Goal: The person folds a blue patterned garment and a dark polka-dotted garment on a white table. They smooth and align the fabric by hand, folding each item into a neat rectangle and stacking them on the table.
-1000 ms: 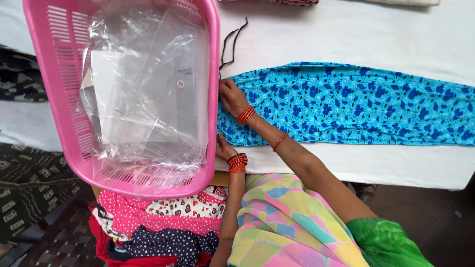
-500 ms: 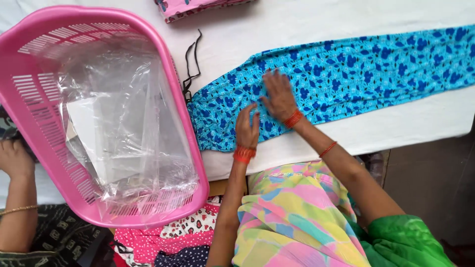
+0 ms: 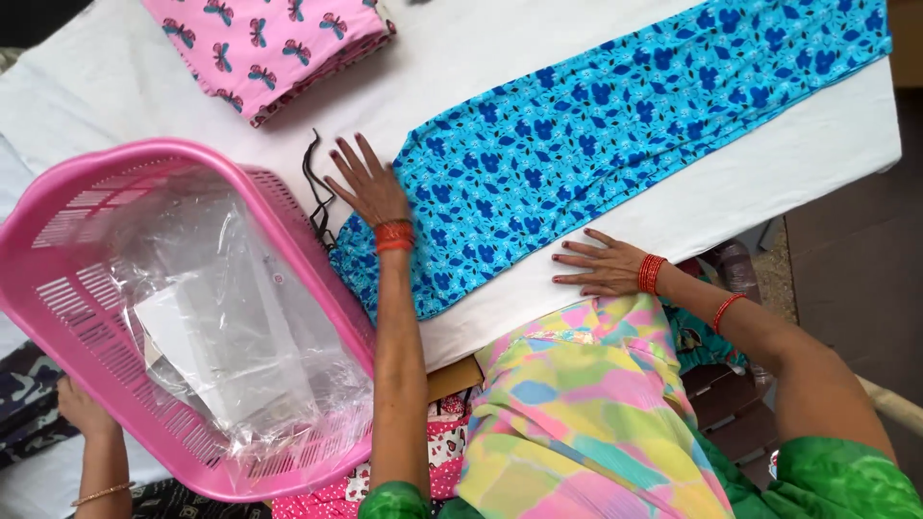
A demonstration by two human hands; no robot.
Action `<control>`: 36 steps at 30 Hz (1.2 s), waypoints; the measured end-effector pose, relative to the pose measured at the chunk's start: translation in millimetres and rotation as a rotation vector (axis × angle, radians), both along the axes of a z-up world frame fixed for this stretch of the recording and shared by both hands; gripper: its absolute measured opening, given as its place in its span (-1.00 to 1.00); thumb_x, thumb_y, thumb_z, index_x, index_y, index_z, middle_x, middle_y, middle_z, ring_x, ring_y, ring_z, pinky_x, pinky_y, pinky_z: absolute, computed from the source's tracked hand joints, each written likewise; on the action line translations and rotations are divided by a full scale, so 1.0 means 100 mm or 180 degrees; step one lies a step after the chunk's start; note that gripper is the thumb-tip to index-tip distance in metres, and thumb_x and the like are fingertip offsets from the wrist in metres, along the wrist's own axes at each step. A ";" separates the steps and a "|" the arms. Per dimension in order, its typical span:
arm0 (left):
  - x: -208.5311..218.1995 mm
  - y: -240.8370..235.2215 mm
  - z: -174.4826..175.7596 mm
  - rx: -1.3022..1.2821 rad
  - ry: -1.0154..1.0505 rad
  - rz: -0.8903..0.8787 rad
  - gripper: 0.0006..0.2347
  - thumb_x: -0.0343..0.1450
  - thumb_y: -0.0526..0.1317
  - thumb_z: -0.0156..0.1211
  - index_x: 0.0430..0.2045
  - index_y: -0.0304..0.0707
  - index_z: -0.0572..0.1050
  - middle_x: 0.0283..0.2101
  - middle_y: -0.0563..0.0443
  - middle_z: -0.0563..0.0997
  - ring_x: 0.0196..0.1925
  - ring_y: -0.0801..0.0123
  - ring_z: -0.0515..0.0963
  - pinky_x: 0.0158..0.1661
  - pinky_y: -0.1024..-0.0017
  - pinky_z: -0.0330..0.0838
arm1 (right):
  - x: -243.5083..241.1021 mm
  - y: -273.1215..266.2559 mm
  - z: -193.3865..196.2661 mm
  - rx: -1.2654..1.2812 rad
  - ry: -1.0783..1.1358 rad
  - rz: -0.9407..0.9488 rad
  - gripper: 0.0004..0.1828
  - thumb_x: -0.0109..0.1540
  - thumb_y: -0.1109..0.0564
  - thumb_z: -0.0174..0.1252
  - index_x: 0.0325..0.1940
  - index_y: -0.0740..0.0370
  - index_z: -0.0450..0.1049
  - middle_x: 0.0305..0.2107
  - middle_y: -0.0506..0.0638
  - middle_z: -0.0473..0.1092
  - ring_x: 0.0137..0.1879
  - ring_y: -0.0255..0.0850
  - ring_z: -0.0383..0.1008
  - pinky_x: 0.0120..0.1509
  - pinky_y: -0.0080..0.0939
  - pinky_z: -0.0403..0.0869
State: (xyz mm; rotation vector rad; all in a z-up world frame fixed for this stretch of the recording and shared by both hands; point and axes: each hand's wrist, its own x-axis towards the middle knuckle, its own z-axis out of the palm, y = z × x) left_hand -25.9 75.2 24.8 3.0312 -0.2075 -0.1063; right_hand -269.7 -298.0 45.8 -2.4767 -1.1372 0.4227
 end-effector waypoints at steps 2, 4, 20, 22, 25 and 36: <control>-0.46 -0.25 -0.02 -0.0389 -0.0564 -0.0134 -0.35 0.57 -0.06 0.14 0.54 -0.12 -0.05 0.60 -0.26 -0.16 0.64 -0.06 -0.16 0.51 -0.24 -0.31 | 0.05 0.00 -0.07 -0.0068 0.0184 -0.0211 -0.40 0.35 -0.30 -0.19 0.51 -0.37 0.07 0.49 -0.10 -0.02 0.56 -0.06 -0.06 0.60 0.24 -0.20; -1.05 -0.54 0.06 -0.1537 -0.0791 -0.1786 -0.43 0.50 0.05 0.26 0.38 -0.06 0.20 0.44 -0.22 0.17 0.52 -0.06 0.12 0.48 -0.12 -0.02 | 0.22 -0.03 -0.23 -0.0106 -0.0497 -0.1176 -0.40 0.37 -0.20 0.02 0.49 -0.16 0.17 0.43 0.04 0.11 0.56 0.02 0.03 0.62 0.26 -0.08; -1.98 0.07 0.06 -0.0510 0.0153 -0.2053 -0.71 0.42 -0.09 0.29 -0.03 -0.13 0.49 0.02 -0.08 0.52 0.00 0.14 0.48 -0.01 0.12 0.33 | 0.60 -1.16 -0.35 -0.0097 -0.1235 -0.1091 -0.74 0.24 0.12 0.23 0.02 -0.11 0.55 -0.12 -0.12 0.44 0.00 -0.21 0.39 0.04 -0.16 0.40; -2.03 0.17 0.03 -0.0295 0.0219 -0.2075 -0.71 0.40 -0.20 0.26 0.02 -0.10 0.52 0.00 -0.08 0.52 -0.05 0.18 0.48 -0.07 0.18 0.34 | 0.58 -1.15 -0.50 -0.0325 -0.1171 -0.1024 -0.78 0.33 0.11 0.24 0.07 -0.04 0.54 -0.16 -0.14 0.43 -0.06 -0.24 0.38 -0.04 -0.19 0.38; -2.08 0.37 -0.08 -0.0385 0.0305 -0.2000 -0.78 0.42 -0.25 0.23 -0.08 -0.13 0.46 -0.06 -0.05 0.51 -0.07 0.15 0.48 -0.08 0.16 0.36 | 0.62 -1.09 -0.33 -0.0500 -0.1271 -0.0918 -0.71 0.31 0.11 0.18 0.13 0.05 0.50 -0.10 -0.13 0.44 0.00 -0.26 0.40 0.05 -0.20 0.38; -1.88 0.09 0.46 -0.0385 0.0589 -0.2089 -0.77 0.33 -0.31 0.15 -0.14 -0.11 0.46 -0.19 -0.08 0.49 -0.19 0.12 0.47 -0.18 0.17 0.31 | 0.33 -1.02 -0.18 -0.0639 -0.0603 -0.1111 -0.73 0.34 -0.06 0.09 0.10 -0.01 0.45 -0.02 -0.08 0.41 0.14 -0.21 0.37 0.20 -0.08 0.33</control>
